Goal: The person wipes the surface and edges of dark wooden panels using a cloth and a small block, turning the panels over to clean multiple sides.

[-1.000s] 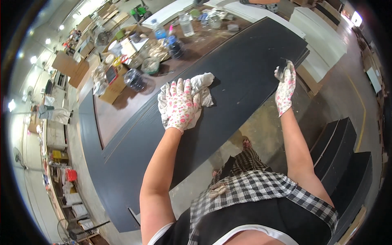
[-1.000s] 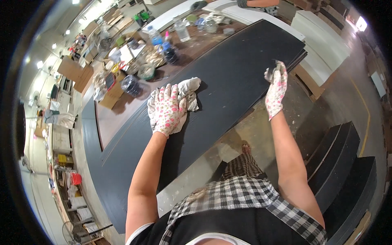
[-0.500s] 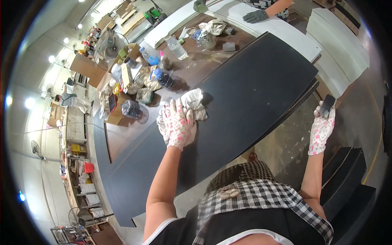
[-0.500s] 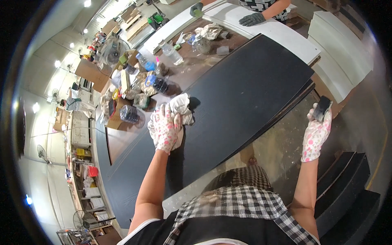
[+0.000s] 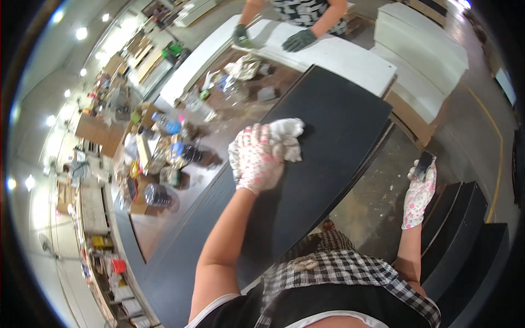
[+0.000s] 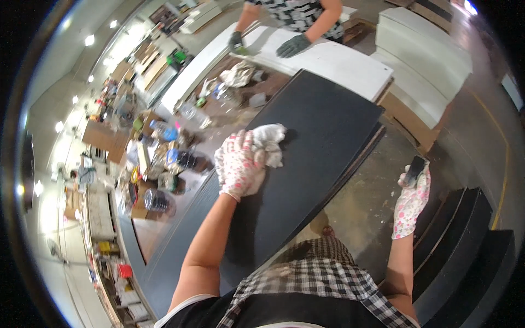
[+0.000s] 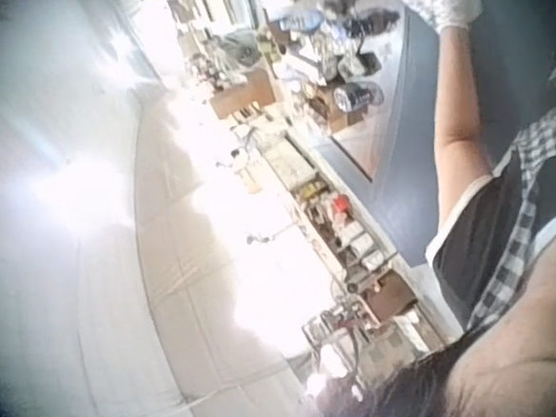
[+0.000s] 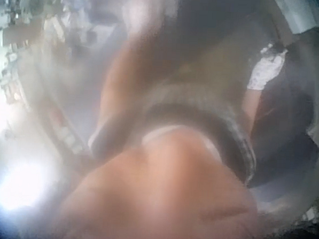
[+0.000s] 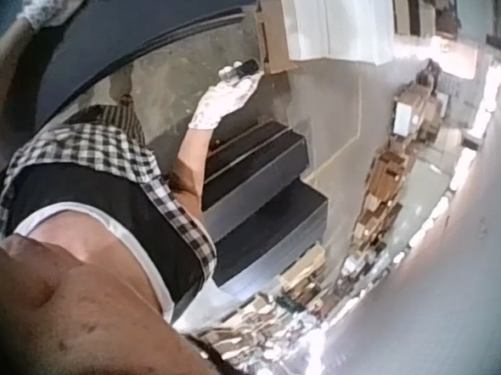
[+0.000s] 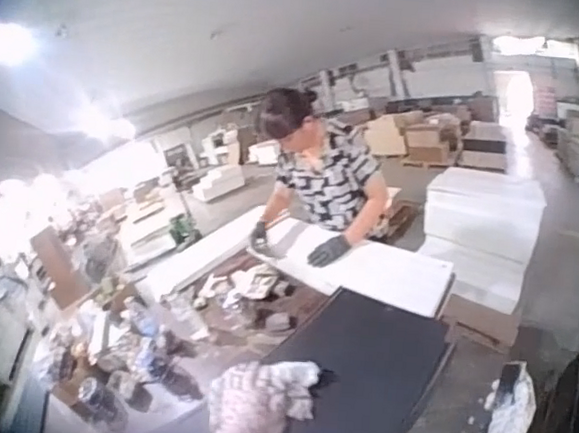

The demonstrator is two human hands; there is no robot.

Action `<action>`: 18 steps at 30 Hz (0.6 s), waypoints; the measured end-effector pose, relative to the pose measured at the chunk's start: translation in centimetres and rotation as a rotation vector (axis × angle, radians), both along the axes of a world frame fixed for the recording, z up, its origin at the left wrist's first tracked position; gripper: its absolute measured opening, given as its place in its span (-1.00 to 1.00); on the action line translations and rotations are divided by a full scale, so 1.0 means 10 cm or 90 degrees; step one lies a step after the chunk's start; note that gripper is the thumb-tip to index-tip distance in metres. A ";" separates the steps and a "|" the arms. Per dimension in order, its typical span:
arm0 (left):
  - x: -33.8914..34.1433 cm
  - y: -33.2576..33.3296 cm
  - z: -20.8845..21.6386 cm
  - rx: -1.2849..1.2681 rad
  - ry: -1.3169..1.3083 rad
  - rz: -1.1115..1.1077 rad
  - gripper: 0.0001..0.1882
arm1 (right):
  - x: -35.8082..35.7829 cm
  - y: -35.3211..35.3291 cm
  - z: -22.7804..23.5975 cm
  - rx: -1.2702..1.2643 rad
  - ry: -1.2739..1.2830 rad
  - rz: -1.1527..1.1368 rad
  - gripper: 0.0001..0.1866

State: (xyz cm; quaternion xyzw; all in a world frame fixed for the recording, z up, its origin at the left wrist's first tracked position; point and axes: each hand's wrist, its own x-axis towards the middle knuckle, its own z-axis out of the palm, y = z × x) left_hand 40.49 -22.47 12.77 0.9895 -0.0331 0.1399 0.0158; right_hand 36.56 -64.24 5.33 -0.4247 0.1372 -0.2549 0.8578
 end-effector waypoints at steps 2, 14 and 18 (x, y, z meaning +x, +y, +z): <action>0.57 0.03 -0.24 -0.038 -0.015 -0.007 -0.33 | -0.07 0.01 -0.08 -0.001 0.008 -0.021 -0.54; 1.43 -1.52 -0.18 -0.007 0.004 -0.297 -0.31 | -0.07 -0.33 -0.38 0.046 0.046 -0.153 -0.62; 1.86 -1.22 -0.20 0.085 -0.015 -0.172 -0.27 | -0.04 -0.17 -0.28 0.039 0.028 -0.084 -0.64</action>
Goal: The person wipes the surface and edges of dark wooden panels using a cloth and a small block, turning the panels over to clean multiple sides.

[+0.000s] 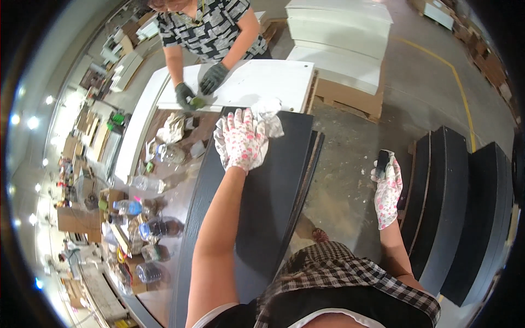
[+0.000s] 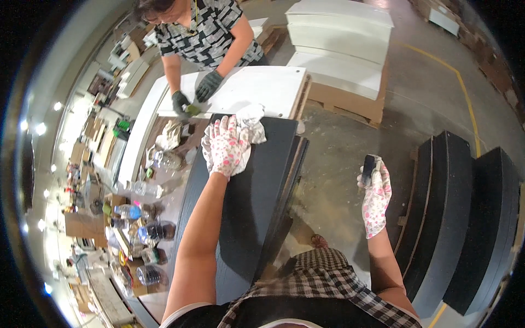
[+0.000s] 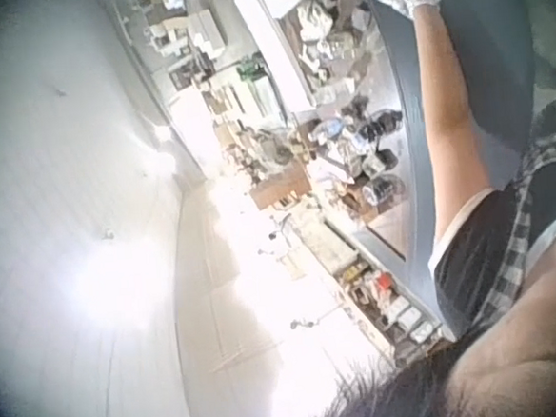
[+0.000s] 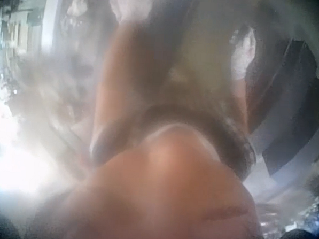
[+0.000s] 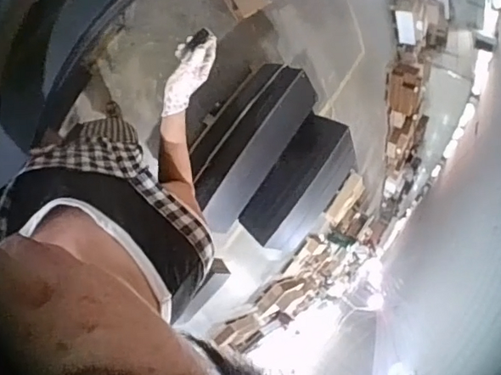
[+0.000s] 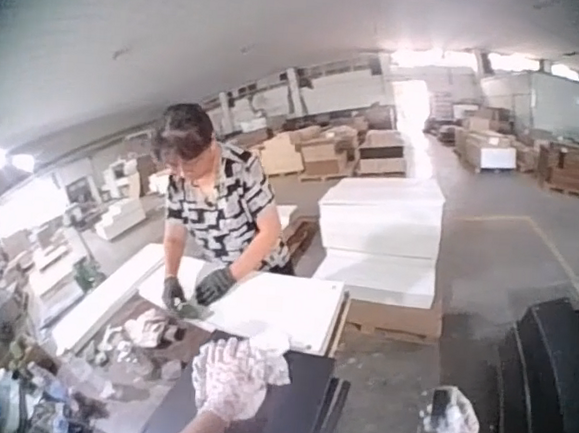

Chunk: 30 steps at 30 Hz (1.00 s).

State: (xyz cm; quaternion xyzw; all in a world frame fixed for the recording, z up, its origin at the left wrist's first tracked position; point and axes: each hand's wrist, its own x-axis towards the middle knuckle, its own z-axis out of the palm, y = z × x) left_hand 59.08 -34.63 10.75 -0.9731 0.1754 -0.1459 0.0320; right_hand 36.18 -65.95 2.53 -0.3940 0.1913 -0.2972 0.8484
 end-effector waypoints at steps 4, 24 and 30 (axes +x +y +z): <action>-0.37 -0.95 0.60 0.076 0.067 -0.238 -0.62 | -0.16 -0.09 -0.11 -0.005 0.049 -0.057 -0.62; 0.48 0.67 -0.38 -0.175 0.032 0.077 -0.43 | -0.48 0.07 -0.11 -0.061 0.010 -0.019 -0.51; 1.14 0.82 -0.65 -0.155 -0.022 0.010 -0.44 | -0.29 0.31 -0.01 -0.082 0.012 0.048 -0.50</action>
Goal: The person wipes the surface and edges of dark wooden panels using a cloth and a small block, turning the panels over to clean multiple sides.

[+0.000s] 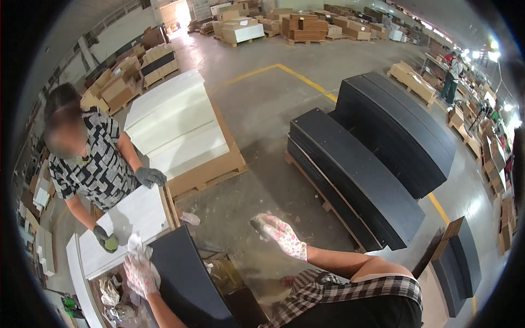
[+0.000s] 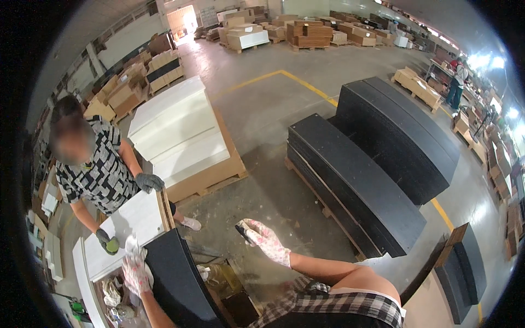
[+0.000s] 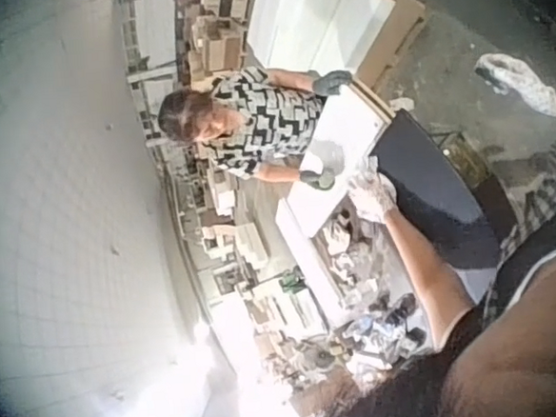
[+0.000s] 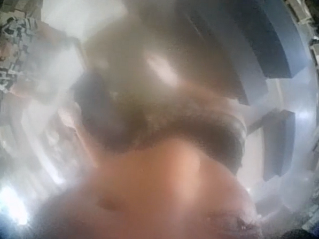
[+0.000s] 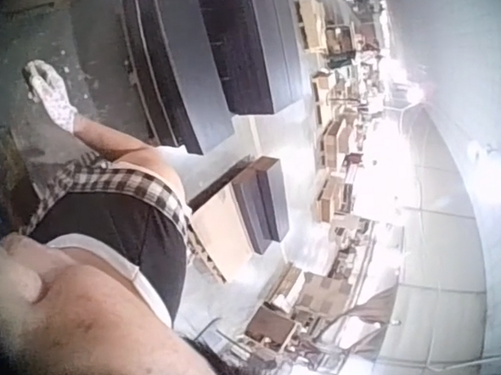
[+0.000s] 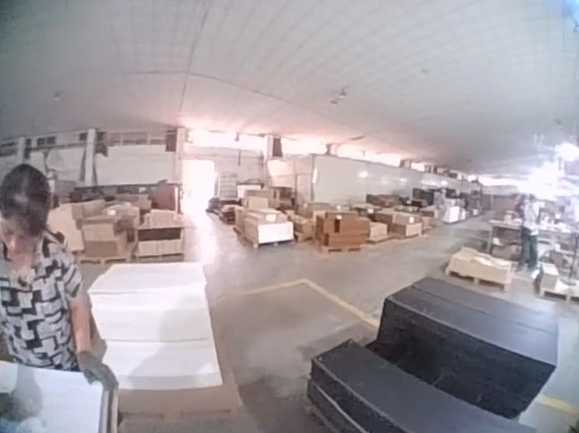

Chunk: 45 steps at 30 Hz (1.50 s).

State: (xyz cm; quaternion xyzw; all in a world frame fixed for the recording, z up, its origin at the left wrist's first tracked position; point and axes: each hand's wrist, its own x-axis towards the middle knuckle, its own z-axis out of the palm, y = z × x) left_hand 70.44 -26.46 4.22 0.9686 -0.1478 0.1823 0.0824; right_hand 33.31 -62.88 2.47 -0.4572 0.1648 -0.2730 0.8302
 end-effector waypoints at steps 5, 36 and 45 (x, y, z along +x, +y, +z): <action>-0.53 -1.35 0.52 -0.028 0.018 -0.193 -0.56 | 0.13 -0.13 -0.33 -0.095 0.042 -0.034 -0.62; -2.44 -0.96 0.56 -0.590 0.602 -0.652 -0.68 | 1.89 -0.31 0.39 -0.891 0.031 0.068 -0.54; -2.50 -0.90 0.71 -0.828 0.852 -0.458 -0.61 | 1.34 0.08 0.16 -0.943 -0.032 0.027 -0.53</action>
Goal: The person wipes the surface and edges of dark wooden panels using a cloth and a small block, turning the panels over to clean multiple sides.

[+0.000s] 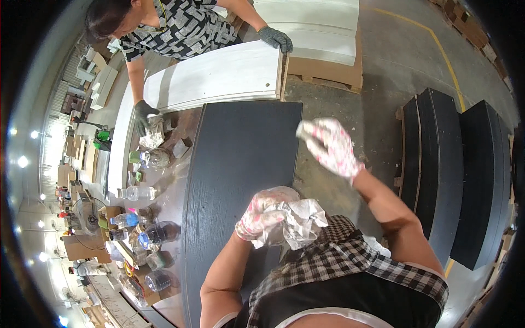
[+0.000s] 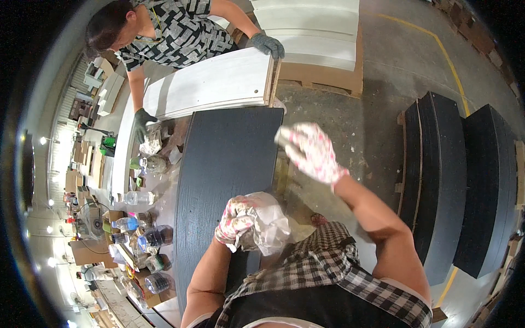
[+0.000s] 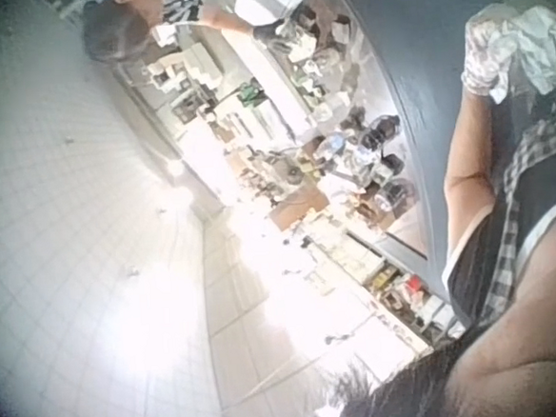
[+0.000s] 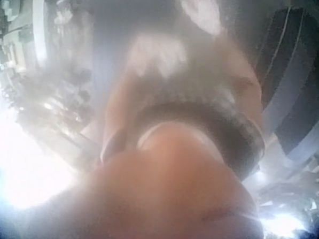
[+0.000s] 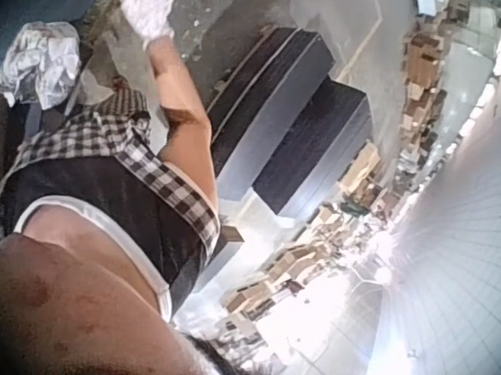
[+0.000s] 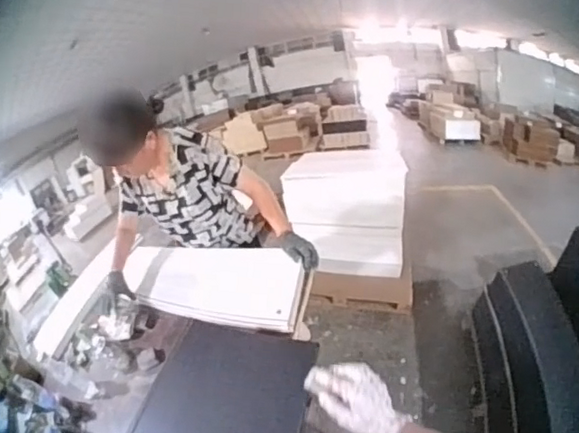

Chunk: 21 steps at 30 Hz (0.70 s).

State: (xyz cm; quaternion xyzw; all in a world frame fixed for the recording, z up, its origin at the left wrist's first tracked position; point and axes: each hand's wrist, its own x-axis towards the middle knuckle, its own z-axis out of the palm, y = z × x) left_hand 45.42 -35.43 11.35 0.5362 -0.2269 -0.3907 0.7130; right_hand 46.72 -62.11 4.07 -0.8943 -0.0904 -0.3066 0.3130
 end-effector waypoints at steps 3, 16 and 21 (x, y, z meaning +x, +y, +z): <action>-0.02 -0.02 -0.03 -0.010 -0.064 0.001 -0.60 | 0.47 -0.28 0.12 0.011 0.014 -0.058 -0.59; -0.77 0.25 0.22 0.133 -0.027 0.098 -0.57 | 0.62 -0.41 0.17 0.011 0.013 -0.010 -0.70; -1.14 0.50 0.16 0.106 0.051 0.191 -0.44 | -0.32 0.34 0.10 -0.095 -0.057 0.174 -0.65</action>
